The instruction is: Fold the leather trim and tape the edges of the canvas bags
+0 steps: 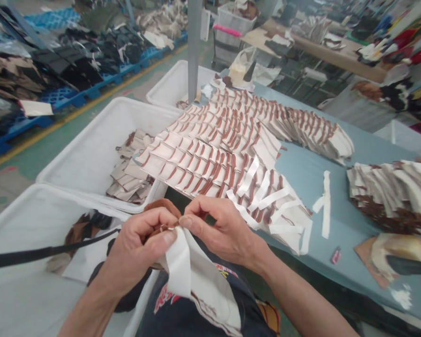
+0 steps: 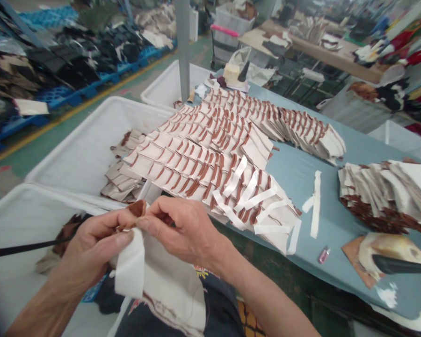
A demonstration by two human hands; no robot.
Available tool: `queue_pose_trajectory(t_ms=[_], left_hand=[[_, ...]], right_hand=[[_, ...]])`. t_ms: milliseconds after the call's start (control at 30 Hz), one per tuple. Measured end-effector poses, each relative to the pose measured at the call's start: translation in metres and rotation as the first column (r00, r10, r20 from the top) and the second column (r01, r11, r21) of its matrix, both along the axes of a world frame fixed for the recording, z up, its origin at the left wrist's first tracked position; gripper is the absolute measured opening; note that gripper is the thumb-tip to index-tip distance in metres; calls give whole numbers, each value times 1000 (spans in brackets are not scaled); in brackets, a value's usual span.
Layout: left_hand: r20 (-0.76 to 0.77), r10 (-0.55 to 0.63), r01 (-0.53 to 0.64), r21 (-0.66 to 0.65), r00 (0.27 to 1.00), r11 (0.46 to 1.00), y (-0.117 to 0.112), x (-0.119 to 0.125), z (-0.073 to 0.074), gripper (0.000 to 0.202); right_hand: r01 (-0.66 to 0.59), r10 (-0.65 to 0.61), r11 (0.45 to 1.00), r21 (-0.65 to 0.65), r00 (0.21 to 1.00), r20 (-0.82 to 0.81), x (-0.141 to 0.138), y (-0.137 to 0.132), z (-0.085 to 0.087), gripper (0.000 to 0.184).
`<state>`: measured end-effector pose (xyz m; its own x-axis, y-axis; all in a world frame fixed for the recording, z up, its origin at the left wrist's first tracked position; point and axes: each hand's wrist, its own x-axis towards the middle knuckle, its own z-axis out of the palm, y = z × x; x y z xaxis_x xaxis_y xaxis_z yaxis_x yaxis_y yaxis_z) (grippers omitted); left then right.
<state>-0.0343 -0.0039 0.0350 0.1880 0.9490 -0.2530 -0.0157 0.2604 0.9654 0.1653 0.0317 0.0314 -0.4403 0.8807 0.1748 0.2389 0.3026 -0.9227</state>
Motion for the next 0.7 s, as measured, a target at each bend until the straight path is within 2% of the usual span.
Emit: queue_pose_trajectory(t_ms=[100, 167, 233, 333, 467, 567, 700], left_hand=[[-2, -20, 20, 14, 1000, 1000, 0, -3, 2, 18], [-22, -19, 19, -6, 1000, 1000, 0, -3, 6, 19], [-60, -32, 30, -30, 998, 999, 0, -4, 9, 22], [-120, -94, 92, -26, 988, 995, 2, -5, 12, 26], [-197, -103, 127, 113, 975, 985, 4, -4, 17, 24], [-240, -93, 141, 194, 966, 971, 5, -1, 22, 21], [-245, -102, 151, 192, 964, 970, 5, 0, 25, 17]], right_hand=[[-6, 24, 988, 151, 992, -123, 2, 3, -2, 10], [-81, 105, 982, 169, 985, -139, 5, 6, -2, 8], [-149, 164, 976, 156, 982, -93, 8, 10, 0, 9], [-172, 181, 958, 228, 983, -17, 13, 15, 8, 3], [-210, 203, 901, 379, 977, 58, 19, 16, 23, 5], [-225, 157, 856, 466, 971, 180, 21, 13, 31, 14], [-208, 61, 783, 586, 964, 260, 22, 7, 35, 21]])
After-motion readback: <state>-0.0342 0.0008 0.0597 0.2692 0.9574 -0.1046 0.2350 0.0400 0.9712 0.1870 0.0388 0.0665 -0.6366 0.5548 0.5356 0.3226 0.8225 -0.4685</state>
